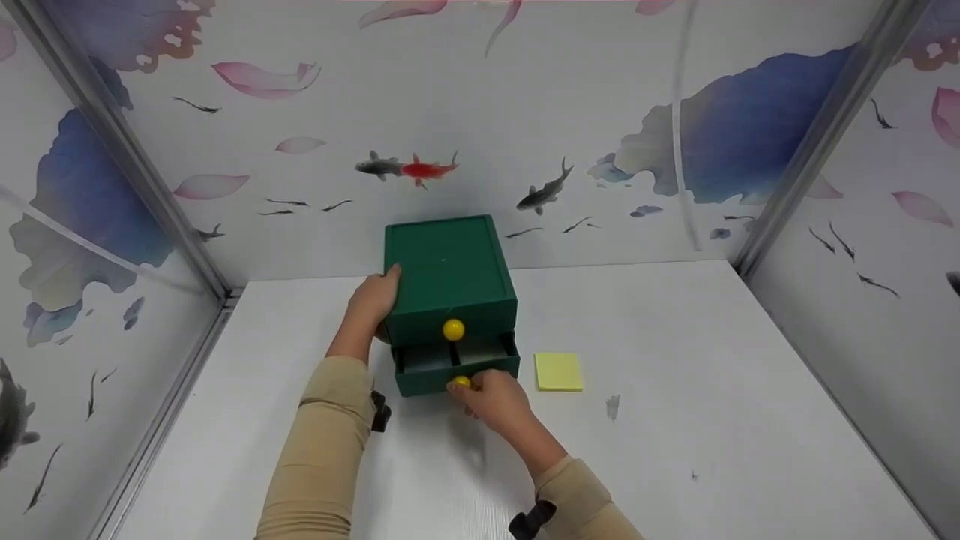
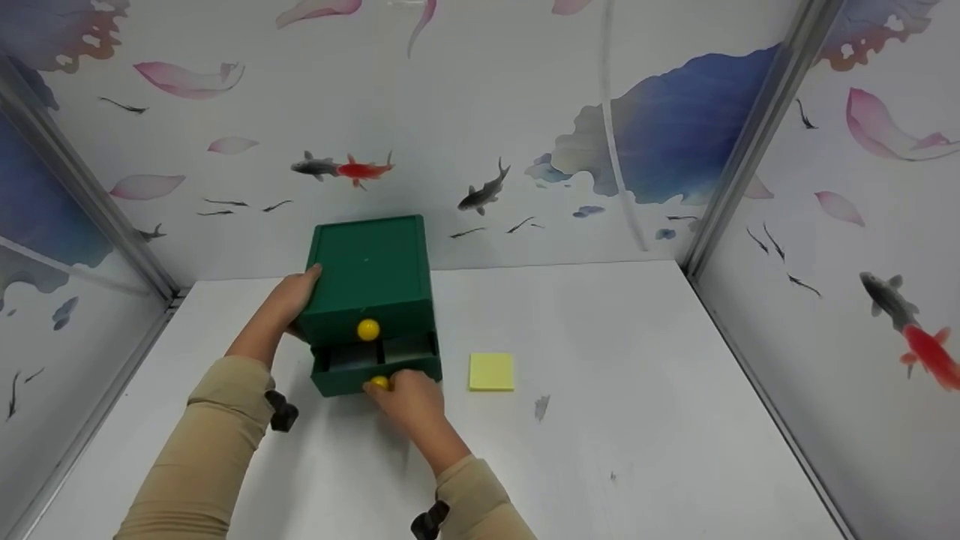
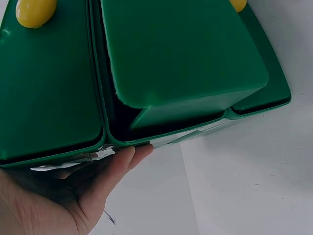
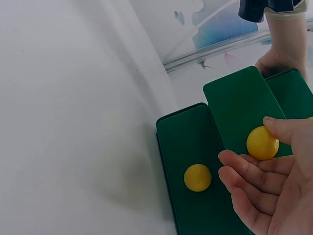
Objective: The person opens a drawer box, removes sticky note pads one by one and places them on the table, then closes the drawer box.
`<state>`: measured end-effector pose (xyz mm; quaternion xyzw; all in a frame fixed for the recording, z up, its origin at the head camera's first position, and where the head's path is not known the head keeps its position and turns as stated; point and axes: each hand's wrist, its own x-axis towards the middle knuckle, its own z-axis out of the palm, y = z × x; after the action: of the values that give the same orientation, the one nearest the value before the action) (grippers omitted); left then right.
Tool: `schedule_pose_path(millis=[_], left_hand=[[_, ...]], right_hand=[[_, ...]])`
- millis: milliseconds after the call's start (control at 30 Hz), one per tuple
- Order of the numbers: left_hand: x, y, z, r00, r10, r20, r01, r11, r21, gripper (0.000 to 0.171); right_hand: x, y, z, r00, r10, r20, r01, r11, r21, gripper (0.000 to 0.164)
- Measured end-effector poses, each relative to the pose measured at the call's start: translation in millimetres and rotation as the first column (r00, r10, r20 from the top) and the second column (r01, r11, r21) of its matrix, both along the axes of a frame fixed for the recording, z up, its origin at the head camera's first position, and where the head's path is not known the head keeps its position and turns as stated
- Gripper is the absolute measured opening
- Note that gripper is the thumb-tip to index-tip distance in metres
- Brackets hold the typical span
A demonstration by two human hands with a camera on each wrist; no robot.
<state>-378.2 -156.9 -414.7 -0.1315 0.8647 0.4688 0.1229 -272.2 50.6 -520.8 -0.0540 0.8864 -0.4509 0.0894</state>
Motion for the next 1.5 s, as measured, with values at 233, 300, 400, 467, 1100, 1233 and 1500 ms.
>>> schedule_pose_path(millis=[233, 300, 400, 467, 1100, 1233, 1500], left_hand=[[-2.2, 0, 0.0, 1.000, 0.005, 0.001, -0.005, 1.000, 0.017, 0.075], [-2.6, 0, 0.0, 1.000, 0.006, 0.002, -0.006, 1.000, 0.022, 0.075], [-2.2, 0, 1.6, 1.000, 0.006, 0.002, -0.006, 1.000, 0.024, 0.075], [-2.3, 0, 2.1, 1.000, 0.003, -0.001, -0.003, 1.000, 0.025, 0.075], [-2.4, 0, 0.7, 1.000, 0.001, 0.000, -0.001, 1.000, 0.008, 0.074], [-1.9, 0, 0.7, 1.000, -0.003, -0.006, 0.003, 1.000, -0.003, 0.074], [-1.2, -1, -0.9, 1.000, 0.002, -0.011, -0.003, 1.000, -0.017, 0.074]], right_hand=[[6.2, 3, -1.6, 0.999, 0.007, -0.031, -0.007, 1.000, 0.004, 0.038], [8.0, 4, -1.9, 0.999, 0.010, -0.035, -0.010, 1.000, 0.010, 0.037], [10.9, 5, -2.2, 0.998, 0.018, -0.054, -0.018, 1.000, 0.010, 0.038], [13.1, 6, -1.9, 0.997, 0.026, -0.072, -0.025, 1.000, 0.011, 0.039], [27.5, 11, -2.0, 0.993, 0.085, -0.082, -0.079, 0.994, 0.073, 0.034], [29.6, 13, -0.3, 0.988, 0.112, -0.111, -0.100, 0.990, 0.104, 0.036], [31.3, 15, 2.7, 0.970, 0.178, -0.164, -0.137, 0.962, 0.237, 0.041]])
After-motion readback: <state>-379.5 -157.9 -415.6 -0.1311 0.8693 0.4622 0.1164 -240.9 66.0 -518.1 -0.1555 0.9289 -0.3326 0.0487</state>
